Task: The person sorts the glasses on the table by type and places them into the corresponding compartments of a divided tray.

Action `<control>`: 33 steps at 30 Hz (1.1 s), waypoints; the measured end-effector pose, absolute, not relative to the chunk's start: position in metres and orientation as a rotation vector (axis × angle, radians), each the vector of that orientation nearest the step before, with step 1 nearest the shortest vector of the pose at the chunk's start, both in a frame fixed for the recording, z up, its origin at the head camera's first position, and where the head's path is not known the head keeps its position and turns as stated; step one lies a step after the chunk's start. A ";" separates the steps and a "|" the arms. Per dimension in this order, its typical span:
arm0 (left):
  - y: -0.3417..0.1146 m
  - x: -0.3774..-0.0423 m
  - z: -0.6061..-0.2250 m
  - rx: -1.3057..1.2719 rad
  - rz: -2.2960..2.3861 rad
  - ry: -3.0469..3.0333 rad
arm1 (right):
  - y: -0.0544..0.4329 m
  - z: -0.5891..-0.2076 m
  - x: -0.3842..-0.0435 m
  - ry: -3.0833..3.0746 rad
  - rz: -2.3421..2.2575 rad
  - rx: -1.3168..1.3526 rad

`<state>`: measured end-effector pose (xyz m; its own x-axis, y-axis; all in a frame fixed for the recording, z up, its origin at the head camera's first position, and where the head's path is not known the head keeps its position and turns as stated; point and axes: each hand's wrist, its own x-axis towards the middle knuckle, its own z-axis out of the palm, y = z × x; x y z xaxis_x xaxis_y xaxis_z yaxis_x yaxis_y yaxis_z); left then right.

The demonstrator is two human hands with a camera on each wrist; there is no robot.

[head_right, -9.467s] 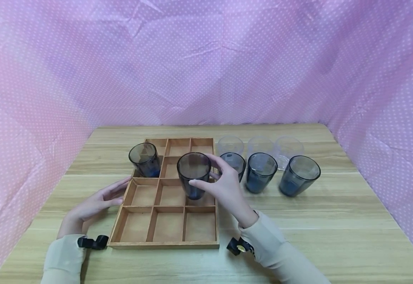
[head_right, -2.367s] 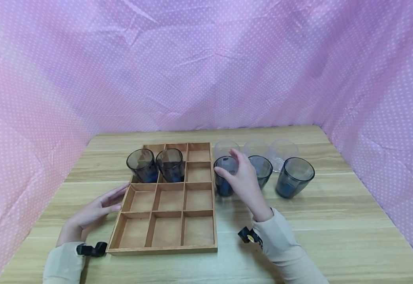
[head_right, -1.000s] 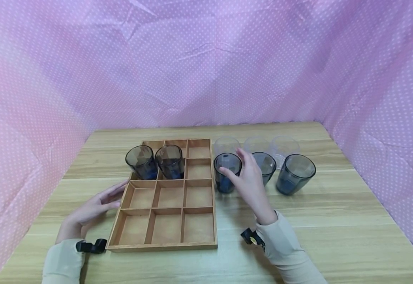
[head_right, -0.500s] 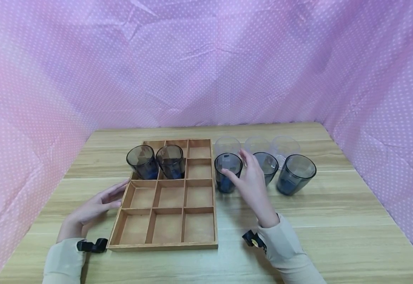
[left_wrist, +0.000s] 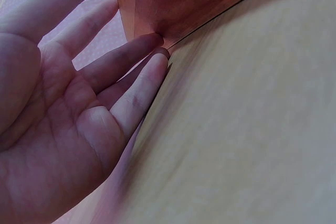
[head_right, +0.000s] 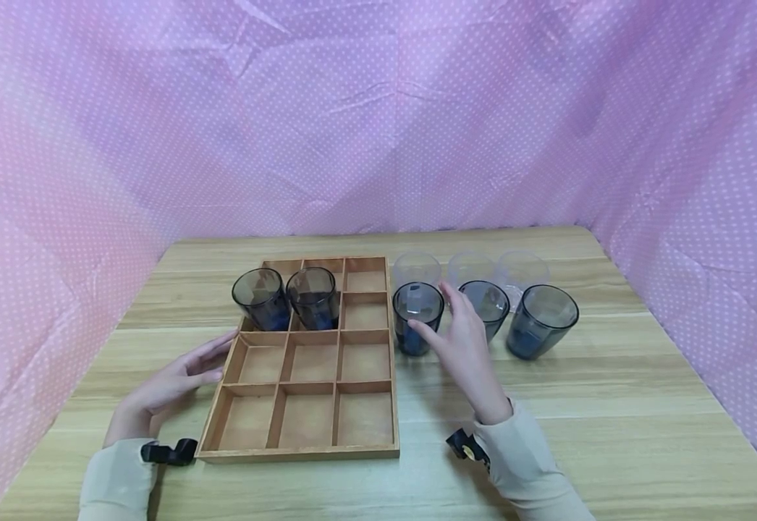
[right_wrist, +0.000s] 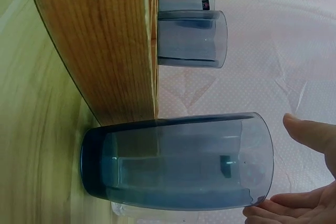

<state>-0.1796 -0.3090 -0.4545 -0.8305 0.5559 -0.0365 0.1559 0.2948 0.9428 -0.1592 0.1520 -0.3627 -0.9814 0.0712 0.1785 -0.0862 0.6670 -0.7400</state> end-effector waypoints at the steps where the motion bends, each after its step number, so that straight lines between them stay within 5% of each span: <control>1: -0.309 -0.180 -0.455 0.639 1.548 2.215 | 0.152 -0.363 -0.159 -2.698 1.197 0.008; 33: -0.311 -0.182 -0.455 0.611 1.575 2.172 | 0.147 -0.388 -0.166 -2.675 1.348 -0.119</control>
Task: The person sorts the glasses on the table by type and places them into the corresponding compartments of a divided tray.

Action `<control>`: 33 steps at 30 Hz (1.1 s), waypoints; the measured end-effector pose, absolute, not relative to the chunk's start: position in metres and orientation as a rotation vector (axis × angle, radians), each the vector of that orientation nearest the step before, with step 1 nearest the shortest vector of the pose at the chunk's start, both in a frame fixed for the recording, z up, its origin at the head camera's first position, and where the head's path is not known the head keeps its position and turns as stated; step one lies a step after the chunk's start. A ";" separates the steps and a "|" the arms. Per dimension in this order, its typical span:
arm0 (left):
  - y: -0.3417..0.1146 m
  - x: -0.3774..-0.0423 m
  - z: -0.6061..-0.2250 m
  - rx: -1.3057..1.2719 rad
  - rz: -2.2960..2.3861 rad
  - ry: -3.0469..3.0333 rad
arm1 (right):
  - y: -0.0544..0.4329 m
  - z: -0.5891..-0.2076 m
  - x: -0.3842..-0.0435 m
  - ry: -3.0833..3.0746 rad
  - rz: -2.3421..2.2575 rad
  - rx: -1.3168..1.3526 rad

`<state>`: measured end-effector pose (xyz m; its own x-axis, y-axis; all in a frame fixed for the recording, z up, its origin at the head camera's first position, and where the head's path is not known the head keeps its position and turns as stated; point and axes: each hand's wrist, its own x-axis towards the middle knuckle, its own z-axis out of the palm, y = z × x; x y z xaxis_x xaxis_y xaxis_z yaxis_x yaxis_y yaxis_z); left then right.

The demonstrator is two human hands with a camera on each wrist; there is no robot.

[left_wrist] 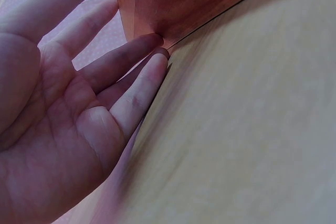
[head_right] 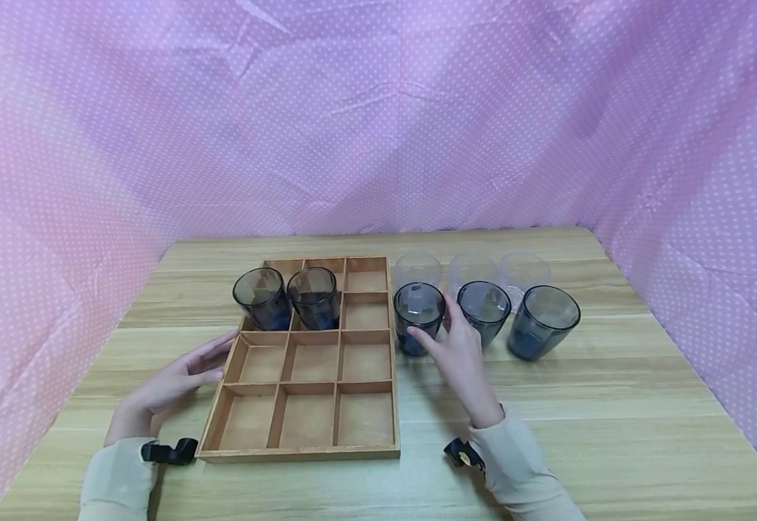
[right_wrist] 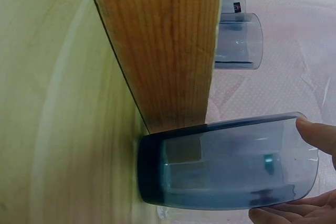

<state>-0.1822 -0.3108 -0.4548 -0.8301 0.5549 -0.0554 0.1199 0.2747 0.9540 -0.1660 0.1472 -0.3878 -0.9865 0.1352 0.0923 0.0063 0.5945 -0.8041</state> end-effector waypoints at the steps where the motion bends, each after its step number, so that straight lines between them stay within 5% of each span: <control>1: -0.311 -0.182 -0.455 0.617 1.571 2.178 | 0.147 -0.389 -0.166 -2.670 1.359 -0.118; 33: -0.310 -0.182 -0.453 0.606 1.563 2.173 | 0.137 -0.403 -0.164 -2.328 1.444 -0.125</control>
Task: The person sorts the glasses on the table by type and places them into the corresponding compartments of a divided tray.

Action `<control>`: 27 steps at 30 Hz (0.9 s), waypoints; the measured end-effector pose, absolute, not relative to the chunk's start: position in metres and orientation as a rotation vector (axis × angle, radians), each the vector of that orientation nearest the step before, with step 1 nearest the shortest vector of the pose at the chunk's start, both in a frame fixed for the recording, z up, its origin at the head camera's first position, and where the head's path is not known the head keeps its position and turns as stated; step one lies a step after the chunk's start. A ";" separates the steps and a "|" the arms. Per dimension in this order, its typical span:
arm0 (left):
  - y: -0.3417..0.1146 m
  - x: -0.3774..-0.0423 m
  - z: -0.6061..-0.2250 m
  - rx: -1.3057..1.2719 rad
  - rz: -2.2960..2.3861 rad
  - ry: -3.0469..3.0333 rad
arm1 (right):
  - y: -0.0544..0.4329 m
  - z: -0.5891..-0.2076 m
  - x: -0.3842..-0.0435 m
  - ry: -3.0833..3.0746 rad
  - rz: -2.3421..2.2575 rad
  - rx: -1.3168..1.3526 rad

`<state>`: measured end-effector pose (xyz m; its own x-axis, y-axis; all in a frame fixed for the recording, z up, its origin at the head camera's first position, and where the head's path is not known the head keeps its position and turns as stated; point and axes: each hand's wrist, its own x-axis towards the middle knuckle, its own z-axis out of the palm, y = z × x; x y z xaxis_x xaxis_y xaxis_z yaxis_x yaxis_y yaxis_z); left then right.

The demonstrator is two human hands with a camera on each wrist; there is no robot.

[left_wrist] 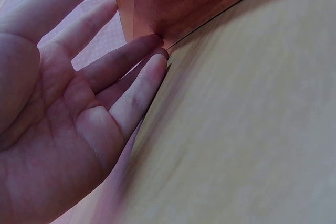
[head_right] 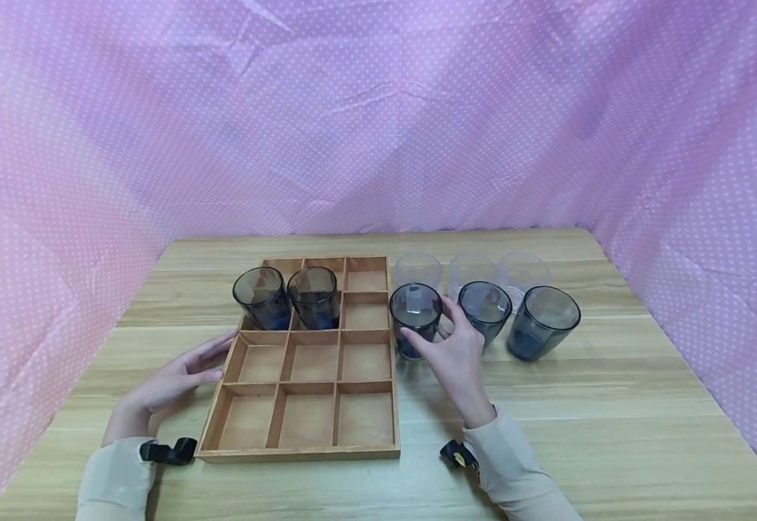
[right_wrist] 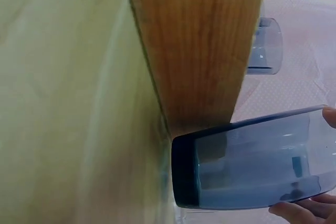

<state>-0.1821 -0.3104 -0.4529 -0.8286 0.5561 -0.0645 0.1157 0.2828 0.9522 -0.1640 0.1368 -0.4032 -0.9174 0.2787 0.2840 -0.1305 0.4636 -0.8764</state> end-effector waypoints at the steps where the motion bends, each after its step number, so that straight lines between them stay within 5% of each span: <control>1: -0.310 -0.182 -0.453 0.607 1.562 2.174 | 0.137 -0.402 -0.164 -2.317 1.443 -0.122; 27: -0.311 -0.182 -0.454 0.569 1.539 2.191 | 0.120 -0.372 -0.180 -2.178 1.515 0.043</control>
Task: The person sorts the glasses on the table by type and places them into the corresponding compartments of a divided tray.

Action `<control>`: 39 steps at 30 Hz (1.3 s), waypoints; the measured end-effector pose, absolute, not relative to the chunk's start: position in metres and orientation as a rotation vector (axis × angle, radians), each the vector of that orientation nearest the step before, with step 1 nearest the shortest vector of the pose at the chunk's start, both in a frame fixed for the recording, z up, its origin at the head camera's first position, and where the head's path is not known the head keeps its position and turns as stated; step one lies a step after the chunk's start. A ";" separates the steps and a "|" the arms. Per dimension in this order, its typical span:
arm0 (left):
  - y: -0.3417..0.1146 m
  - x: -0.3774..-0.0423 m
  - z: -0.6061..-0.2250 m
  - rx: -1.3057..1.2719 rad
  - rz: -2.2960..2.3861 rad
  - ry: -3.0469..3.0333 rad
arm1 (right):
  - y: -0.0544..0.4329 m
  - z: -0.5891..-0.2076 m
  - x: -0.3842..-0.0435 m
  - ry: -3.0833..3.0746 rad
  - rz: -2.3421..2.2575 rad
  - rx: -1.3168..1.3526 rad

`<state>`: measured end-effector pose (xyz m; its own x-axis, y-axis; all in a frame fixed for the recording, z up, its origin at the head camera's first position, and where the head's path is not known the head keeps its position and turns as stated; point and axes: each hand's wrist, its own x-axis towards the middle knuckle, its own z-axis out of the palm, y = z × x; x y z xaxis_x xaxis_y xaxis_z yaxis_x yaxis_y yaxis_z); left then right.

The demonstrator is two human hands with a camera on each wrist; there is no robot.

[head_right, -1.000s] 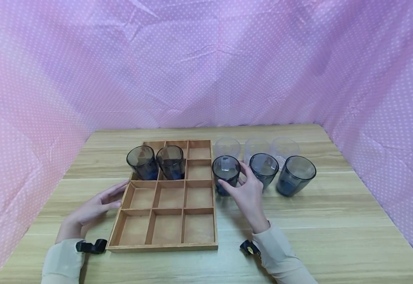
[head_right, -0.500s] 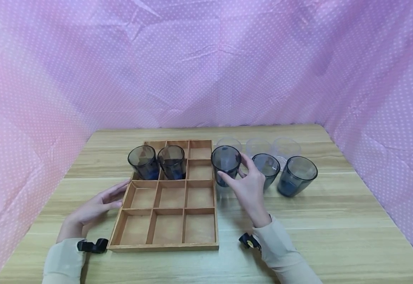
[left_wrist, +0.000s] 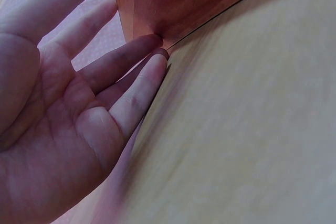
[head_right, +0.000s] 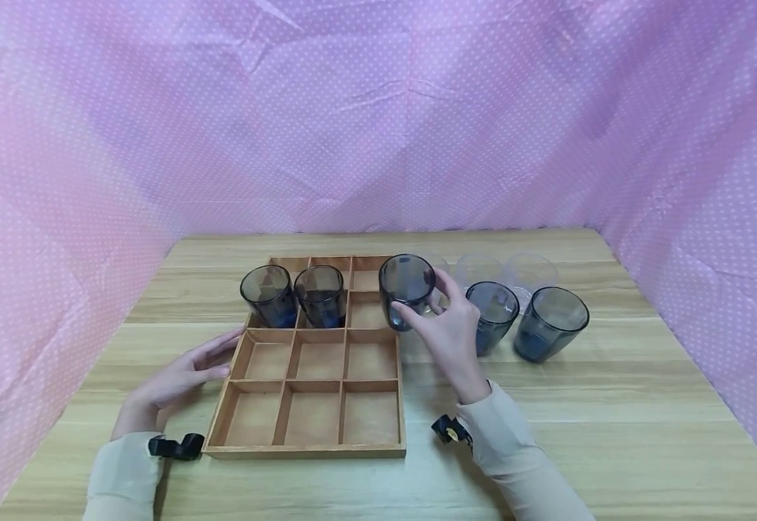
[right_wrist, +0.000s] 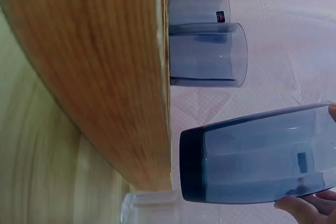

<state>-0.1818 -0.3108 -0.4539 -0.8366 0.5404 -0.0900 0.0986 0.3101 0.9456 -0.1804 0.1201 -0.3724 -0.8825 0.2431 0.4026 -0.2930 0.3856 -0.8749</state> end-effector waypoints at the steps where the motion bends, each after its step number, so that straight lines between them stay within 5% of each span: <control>1: -0.311 -0.182 -0.454 0.573 1.541 2.193 | 0.118 -0.373 -0.182 -2.176 1.522 0.039; 39: -0.309 -0.179 -0.453 0.513 1.595 2.146 | 0.101 -0.384 -0.213 -2.389 1.719 0.037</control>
<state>-0.1790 -0.3094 -0.4527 -0.8457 0.5224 -0.1093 0.0461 0.2754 0.9602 -0.2126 0.1008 -0.3839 -0.9801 0.0951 0.1741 -0.1349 0.3240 -0.9364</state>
